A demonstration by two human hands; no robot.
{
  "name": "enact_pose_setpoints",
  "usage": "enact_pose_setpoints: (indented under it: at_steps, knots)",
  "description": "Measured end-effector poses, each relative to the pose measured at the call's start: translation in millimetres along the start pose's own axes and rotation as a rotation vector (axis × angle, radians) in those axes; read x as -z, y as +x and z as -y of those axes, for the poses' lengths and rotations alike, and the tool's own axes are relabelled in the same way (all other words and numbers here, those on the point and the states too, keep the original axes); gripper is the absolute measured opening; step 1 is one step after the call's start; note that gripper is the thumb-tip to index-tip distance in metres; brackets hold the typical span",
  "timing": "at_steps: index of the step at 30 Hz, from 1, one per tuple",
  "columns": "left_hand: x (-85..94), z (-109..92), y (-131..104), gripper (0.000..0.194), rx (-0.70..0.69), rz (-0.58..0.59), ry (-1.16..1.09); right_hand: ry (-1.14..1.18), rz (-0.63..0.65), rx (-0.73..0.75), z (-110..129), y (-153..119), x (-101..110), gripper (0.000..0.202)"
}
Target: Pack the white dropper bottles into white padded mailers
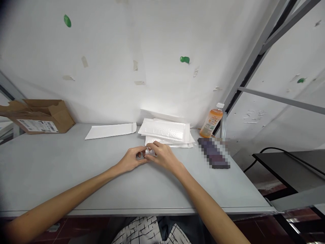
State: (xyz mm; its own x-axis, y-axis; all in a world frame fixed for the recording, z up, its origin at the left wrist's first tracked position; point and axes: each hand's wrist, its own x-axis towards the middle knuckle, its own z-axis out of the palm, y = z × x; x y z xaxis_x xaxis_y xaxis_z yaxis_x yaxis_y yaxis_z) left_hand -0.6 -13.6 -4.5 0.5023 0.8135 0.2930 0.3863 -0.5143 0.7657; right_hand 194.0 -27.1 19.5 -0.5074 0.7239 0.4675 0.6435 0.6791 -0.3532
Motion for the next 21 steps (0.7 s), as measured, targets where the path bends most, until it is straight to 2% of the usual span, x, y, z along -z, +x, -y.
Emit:
enact_pose_setpoints:
  at_steps: [8,12,17,21]
  knots:
    - [-0.3,1.4,-0.2,0.018,-0.008,-0.005,0.023,-0.026,0.013,-0.028,-0.5,-0.4,0.1,0.027]
    - [0.0,0.2,-0.6,0.02,0.007,-0.009,0.032,-0.083,-0.034,-0.036,0.5,-0.4,0.1,0.031]
    - [1.4,-1.4,-0.9,0.036,0.042,-0.014,0.013,-0.132,-0.212,-0.016,-4.4,0.9,2.0,0.036]
    - [3.8,-4.5,-2.1,0.05,0.021,-0.01,-0.015,-0.154,-0.432,-0.044,-16.3,3.9,11.1,0.03]
